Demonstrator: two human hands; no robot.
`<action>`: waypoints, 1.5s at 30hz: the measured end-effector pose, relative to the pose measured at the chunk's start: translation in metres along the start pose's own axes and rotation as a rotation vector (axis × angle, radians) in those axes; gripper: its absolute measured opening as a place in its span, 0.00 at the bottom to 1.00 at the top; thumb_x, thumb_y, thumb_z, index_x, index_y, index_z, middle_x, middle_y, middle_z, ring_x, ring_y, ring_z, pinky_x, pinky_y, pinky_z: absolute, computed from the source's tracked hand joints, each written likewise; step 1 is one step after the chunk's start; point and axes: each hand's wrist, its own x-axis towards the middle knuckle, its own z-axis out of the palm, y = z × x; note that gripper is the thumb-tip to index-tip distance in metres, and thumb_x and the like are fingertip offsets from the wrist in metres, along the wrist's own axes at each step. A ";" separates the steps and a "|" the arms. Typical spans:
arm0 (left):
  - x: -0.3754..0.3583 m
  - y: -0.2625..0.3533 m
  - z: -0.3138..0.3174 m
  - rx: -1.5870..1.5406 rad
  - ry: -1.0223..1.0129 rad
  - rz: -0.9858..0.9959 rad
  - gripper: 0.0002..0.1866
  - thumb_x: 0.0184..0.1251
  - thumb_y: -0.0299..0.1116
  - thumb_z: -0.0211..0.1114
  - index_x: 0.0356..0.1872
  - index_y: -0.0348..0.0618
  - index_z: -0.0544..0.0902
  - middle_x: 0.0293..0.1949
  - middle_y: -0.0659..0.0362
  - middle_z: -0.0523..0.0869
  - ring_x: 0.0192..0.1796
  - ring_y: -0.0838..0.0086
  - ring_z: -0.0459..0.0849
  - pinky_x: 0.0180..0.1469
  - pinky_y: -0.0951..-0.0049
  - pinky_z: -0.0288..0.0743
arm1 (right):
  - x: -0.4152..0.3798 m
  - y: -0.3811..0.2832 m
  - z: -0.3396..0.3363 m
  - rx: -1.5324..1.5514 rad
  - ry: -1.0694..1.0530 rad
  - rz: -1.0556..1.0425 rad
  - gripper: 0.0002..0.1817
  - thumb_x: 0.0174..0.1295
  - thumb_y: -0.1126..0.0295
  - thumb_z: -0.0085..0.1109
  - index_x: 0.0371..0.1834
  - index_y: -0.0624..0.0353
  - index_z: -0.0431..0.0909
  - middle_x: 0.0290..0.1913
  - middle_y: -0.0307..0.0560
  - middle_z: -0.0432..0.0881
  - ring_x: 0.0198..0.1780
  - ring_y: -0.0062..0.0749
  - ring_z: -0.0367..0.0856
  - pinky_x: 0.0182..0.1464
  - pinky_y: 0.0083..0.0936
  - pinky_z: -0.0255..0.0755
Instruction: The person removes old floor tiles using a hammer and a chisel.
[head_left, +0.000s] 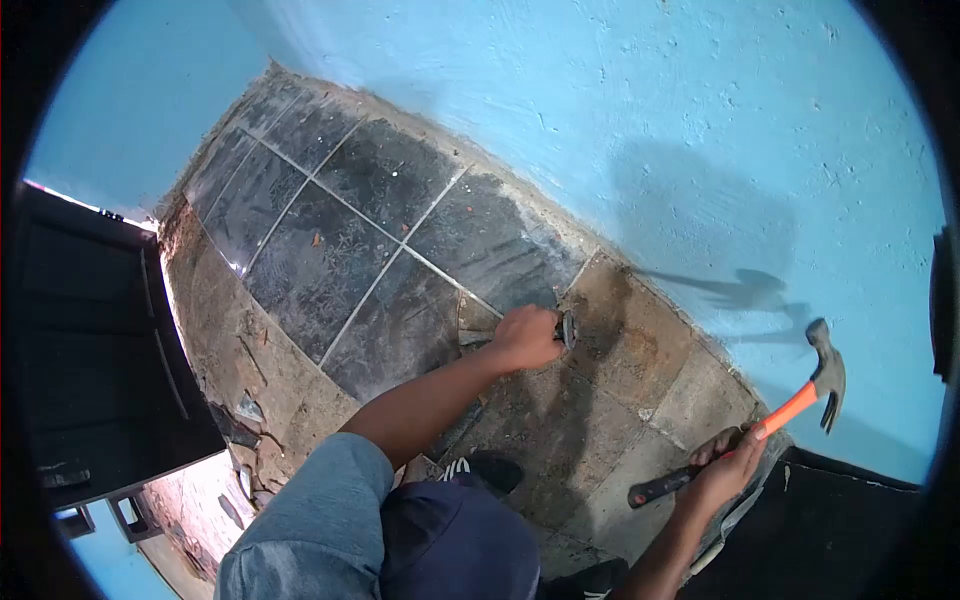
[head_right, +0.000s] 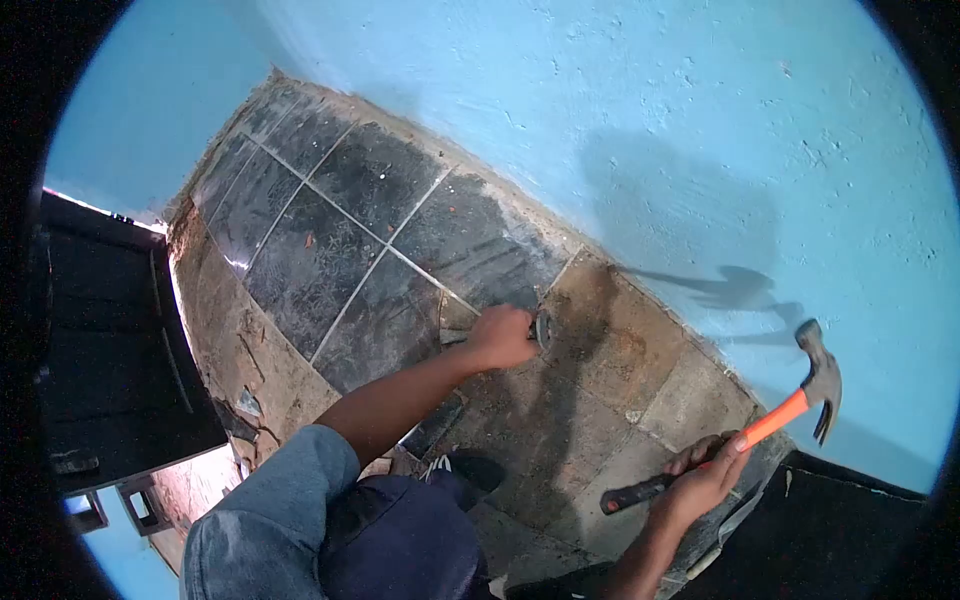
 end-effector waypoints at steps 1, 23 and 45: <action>0.000 0.000 0.000 0.003 -0.005 0.002 0.16 0.55 0.41 0.70 0.35 0.38 0.89 0.37 0.42 0.89 0.44 0.45 0.89 0.50 0.49 0.82 | -0.005 0.011 0.002 -0.020 0.007 -0.001 0.17 0.83 0.53 0.44 0.44 0.56 0.71 0.23 0.34 0.68 0.17 0.19 0.67 0.17 0.21 0.63; 0.001 -0.009 0.019 0.213 -0.116 0.223 0.19 0.52 0.43 0.70 0.44 0.47 0.89 0.35 0.44 0.90 0.44 0.46 0.89 0.50 0.47 0.81 | -0.039 0.131 -0.048 -0.379 -0.420 0.590 0.15 0.81 0.56 0.48 0.42 0.57 0.70 0.21 0.36 0.69 0.15 0.23 0.68 0.18 0.26 0.67; 0.017 -0.004 -0.011 0.141 -0.080 0.085 0.16 0.61 0.41 0.72 0.42 0.40 0.87 0.39 0.44 0.89 0.49 0.46 0.87 0.54 0.47 0.80 | -0.061 0.096 0.037 -0.319 -0.592 0.626 0.12 0.81 0.61 0.49 0.46 0.58 0.72 0.25 0.37 0.71 0.19 0.24 0.70 0.20 0.28 0.67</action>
